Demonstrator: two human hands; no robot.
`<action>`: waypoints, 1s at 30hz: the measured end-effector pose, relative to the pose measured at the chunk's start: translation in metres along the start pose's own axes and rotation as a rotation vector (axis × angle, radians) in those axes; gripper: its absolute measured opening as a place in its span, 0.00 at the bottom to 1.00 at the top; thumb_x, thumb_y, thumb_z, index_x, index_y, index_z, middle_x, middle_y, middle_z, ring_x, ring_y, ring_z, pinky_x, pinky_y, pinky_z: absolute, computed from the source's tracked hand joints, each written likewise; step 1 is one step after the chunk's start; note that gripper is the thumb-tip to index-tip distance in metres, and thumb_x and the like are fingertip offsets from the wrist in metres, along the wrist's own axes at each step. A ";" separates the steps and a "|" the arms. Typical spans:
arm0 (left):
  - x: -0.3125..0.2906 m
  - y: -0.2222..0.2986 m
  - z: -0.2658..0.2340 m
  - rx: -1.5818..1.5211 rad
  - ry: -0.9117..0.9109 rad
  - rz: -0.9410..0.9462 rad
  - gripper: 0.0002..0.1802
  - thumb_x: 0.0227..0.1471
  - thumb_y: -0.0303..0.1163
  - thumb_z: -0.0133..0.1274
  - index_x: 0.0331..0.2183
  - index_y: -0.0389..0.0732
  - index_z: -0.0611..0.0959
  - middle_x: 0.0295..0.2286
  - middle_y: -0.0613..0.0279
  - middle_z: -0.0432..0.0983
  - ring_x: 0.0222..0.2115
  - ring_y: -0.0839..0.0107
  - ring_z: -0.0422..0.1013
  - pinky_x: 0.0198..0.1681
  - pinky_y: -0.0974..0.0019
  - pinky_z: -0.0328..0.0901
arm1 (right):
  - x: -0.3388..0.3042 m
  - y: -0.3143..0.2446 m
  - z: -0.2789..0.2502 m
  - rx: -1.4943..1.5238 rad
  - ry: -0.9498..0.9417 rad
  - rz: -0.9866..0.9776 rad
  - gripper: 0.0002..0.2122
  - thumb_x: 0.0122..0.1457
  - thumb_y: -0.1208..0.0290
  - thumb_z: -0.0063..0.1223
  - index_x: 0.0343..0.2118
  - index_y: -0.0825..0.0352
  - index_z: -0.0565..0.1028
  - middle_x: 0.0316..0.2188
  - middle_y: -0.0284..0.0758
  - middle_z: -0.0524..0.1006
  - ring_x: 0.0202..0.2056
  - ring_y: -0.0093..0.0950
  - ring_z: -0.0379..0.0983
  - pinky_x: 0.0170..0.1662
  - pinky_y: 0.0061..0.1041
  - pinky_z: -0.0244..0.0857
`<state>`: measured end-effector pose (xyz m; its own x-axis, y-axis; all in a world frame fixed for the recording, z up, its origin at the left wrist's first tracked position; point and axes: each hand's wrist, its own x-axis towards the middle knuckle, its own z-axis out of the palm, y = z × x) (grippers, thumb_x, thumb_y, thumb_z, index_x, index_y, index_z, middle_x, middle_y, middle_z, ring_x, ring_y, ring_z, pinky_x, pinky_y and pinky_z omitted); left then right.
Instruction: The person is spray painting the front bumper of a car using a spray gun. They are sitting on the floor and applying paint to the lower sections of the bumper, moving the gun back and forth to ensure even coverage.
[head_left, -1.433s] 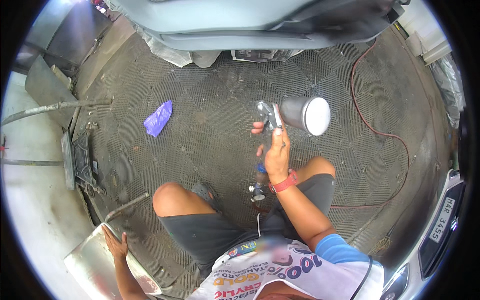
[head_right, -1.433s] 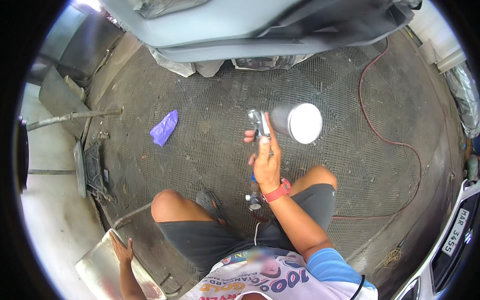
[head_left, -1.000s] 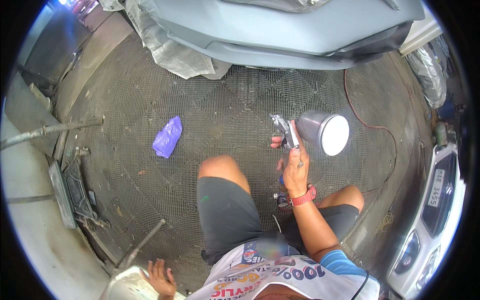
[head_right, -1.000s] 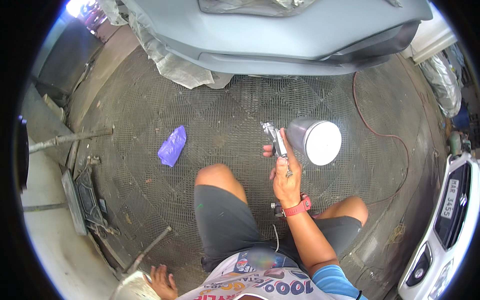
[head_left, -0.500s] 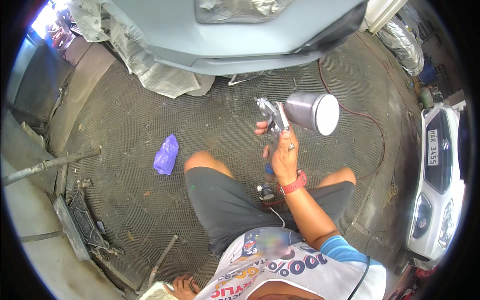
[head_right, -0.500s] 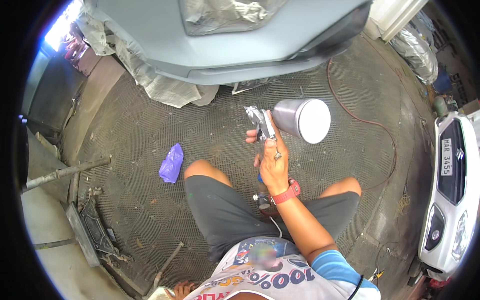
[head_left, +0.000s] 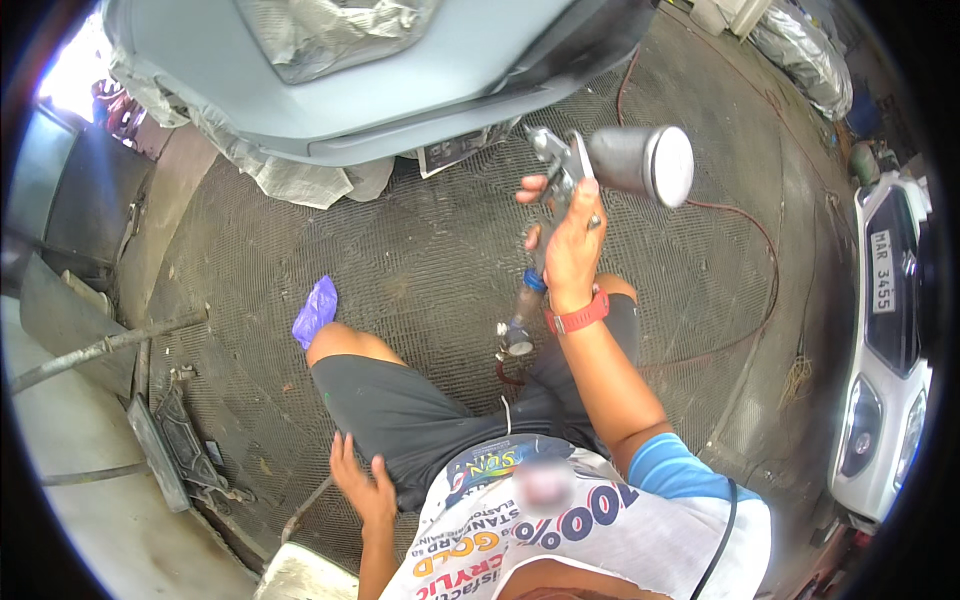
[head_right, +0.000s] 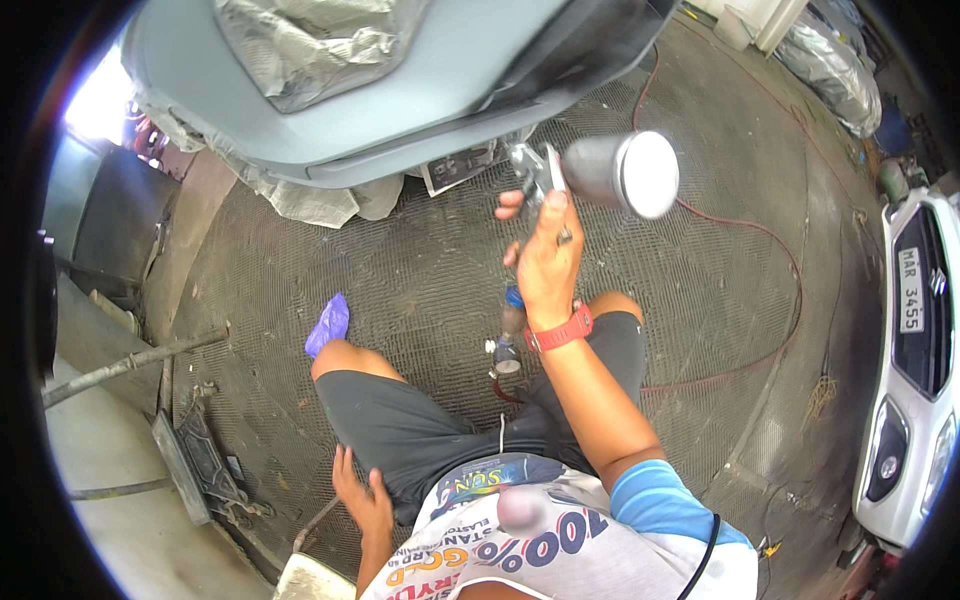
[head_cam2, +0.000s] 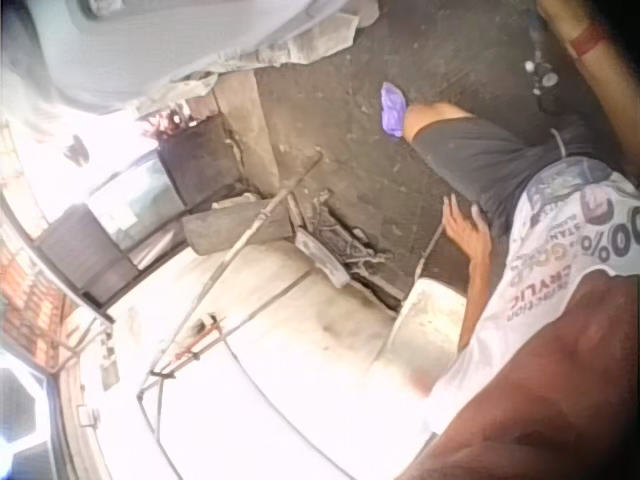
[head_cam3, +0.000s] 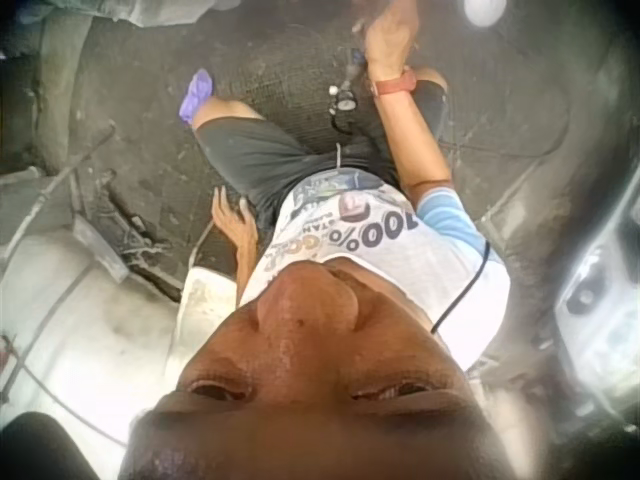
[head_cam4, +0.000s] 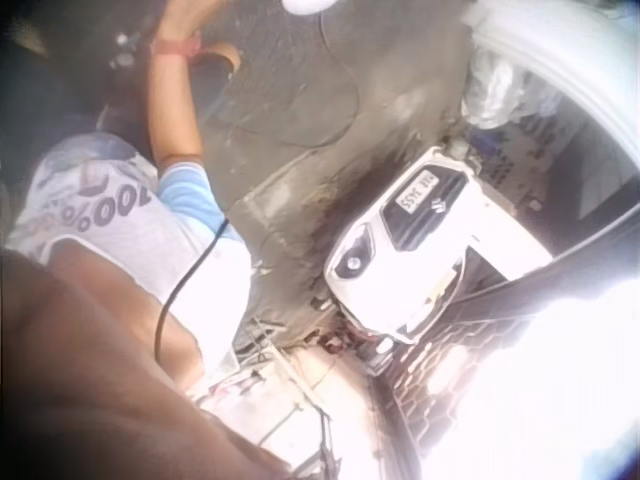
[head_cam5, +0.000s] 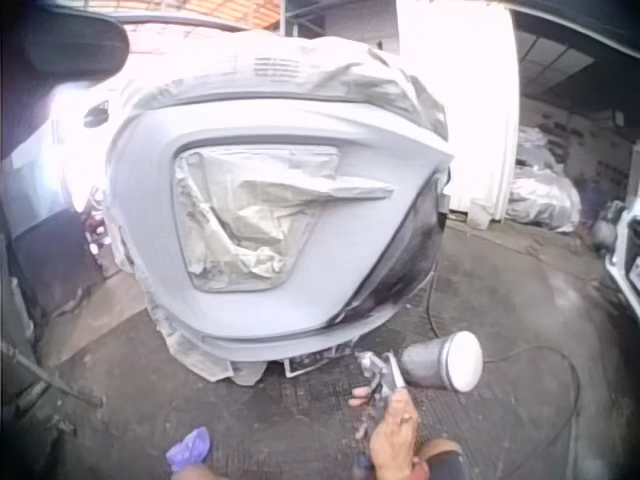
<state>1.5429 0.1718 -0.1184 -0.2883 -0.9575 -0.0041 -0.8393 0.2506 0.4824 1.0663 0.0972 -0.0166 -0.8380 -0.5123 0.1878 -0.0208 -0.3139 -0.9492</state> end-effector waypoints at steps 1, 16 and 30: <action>0.021 0.019 0.015 -0.034 0.050 0.021 0.39 0.67 0.48 0.57 0.70 0.37 0.70 0.74 0.43 0.56 0.74 0.38 0.51 0.76 0.36 0.45 | 0.004 -0.008 0.004 0.012 0.027 0.014 0.34 0.79 0.40 0.33 0.71 0.67 0.69 0.42 0.37 0.84 0.41 0.25 0.83 0.23 0.20 0.72; 0.090 0.049 0.051 -0.091 0.075 0.200 0.40 0.59 0.42 0.64 0.70 0.44 0.73 0.76 0.44 0.52 0.76 0.38 0.47 0.76 0.35 0.43 | 0.043 -0.025 -0.032 0.060 0.272 -0.012 0.32 0.79 0.40 0.35 0.58 0.68 0.76 0.36 0.39 0.85 0.33 0.25 0.83 0.20 0.21 0.70; 0.084 0.049 0.049 -0.063 0.076 0.243 0.39 0.62 0.43 0.62 0.70 0.43 0.73 0.76 0.45 0.53 0.76 0.39 0.48 0.76 0.36 0.43 | 0.024 -0.031 0.001 0.039 0.011 0.073 0.34 0.78 0.37 0.35 0.58 0.69 0.77 0.40 0.42 0.86 0.38 0.28 0.85 0.20 0.21 0.72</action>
<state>1.4550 0.1111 -0.1384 -0.4407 -0.8788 0.1832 -0.7183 0.4676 0.5151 1.0477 0.0941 0.0173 -0.8426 -0.5260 0.1154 0.0618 -0.3074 -0.9496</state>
